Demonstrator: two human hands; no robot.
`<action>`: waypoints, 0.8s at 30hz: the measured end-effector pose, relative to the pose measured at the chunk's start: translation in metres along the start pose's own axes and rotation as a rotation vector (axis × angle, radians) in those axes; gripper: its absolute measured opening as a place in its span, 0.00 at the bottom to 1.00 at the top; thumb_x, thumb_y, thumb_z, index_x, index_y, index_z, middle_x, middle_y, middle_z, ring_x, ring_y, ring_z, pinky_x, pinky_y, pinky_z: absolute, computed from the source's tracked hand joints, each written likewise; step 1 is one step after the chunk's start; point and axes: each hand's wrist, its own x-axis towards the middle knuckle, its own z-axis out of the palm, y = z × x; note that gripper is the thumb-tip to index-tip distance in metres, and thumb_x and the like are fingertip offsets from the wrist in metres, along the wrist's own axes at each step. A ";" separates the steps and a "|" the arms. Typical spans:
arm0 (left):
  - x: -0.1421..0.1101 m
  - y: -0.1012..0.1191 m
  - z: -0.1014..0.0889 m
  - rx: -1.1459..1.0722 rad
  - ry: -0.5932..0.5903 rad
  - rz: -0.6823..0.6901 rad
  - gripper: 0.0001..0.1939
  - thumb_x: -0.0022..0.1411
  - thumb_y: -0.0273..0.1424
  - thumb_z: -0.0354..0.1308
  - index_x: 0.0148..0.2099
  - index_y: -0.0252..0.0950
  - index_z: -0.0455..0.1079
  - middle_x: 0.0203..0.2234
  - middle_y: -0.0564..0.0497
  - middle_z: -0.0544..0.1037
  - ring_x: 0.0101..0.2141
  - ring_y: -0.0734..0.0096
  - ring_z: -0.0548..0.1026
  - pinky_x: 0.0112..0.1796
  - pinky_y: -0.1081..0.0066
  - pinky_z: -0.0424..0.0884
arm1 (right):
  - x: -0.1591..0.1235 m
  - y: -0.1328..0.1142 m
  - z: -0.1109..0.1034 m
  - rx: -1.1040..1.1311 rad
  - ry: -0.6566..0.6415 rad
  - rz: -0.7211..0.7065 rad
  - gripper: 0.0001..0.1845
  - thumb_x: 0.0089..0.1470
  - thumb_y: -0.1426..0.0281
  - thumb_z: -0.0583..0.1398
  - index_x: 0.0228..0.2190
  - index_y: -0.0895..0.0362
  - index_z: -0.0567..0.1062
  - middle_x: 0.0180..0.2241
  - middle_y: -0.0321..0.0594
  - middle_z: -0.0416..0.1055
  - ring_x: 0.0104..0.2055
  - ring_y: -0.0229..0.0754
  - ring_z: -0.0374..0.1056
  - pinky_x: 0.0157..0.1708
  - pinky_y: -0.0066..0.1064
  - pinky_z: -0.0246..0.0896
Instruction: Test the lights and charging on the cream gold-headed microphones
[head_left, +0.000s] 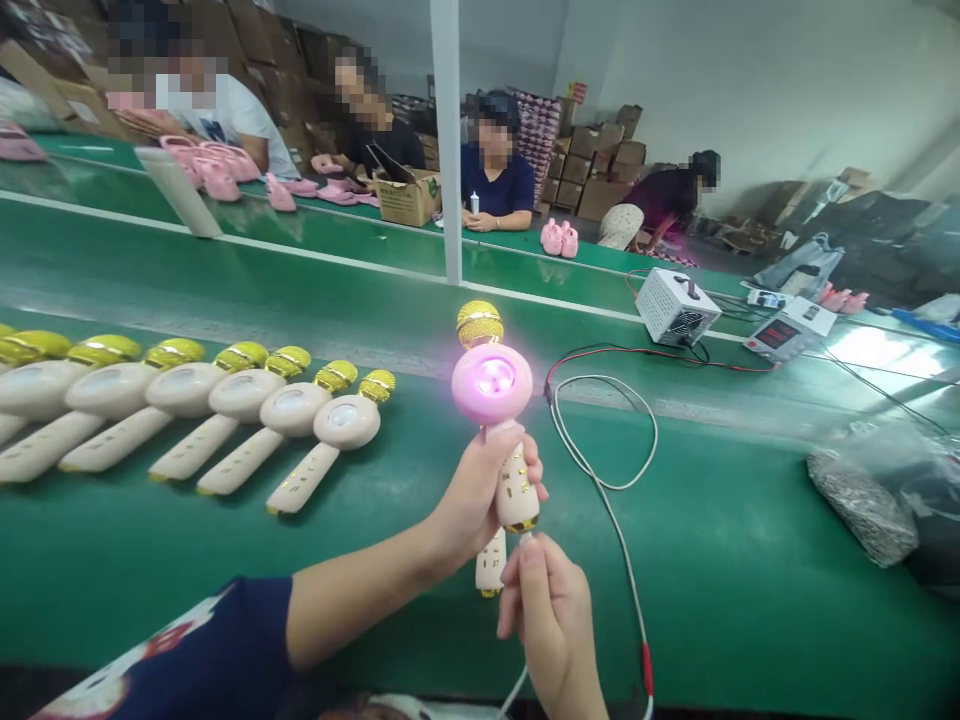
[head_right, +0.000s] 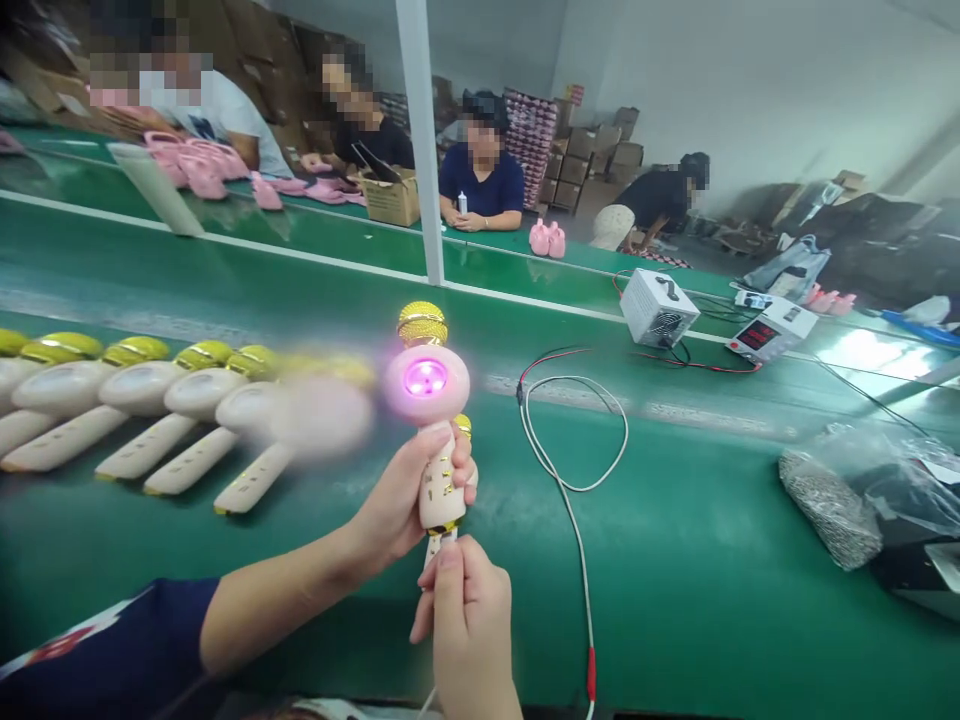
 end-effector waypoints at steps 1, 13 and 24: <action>0.000 -0.001 0.000 0.007 -0.006 -0.003 0.15 0.55 0.41 0.58 0.26 0.34 0.63 0.17 0.55 0.68 0.18 0.76 0.70 0.19 0.78 0.64 | 0.001 0.001 -0.001 0.035 -0.042 0.020 0.26 0.61 0.50 0.48 0.22 0.55 0.66 0.09 0.30 0.61 0.13 0.32 0.51 0.18 0.25 0.49; 0.006 -0.003 0.001 -0.280 0.114 -0.290 0.11 0.62 0.33 0.52 0.30 0.32 0.65 0.21 0.55 0.67 0.18 0.80 0.67 0.22 0.73 0.73 | -0.010 -0.001 -0.005 0.142 0.020 0.119 0.24 0.59 0.50 0.52 0.25 0.57 0.69 0.15 0.37 0.70 0.13 0.30 0.51 0.13 0.22 0.45; 0.006 -0.005 -0.001 -0.224 0.107 -0.244 0.10 0.59 0.35 0.55 0.31 0.33 0.65 0.20 0.54 0.68 0.17 0.78 0.68 0.22 0.72 0.74 | -0.007 -0.006 -0.008 0.077 -0.005 0.201 0.25 0.58 0.49 0.53 0.24 0.58 0.69 0.15 0.37 0.70 0.12 0.29 0.54 0.14 0.20 0.48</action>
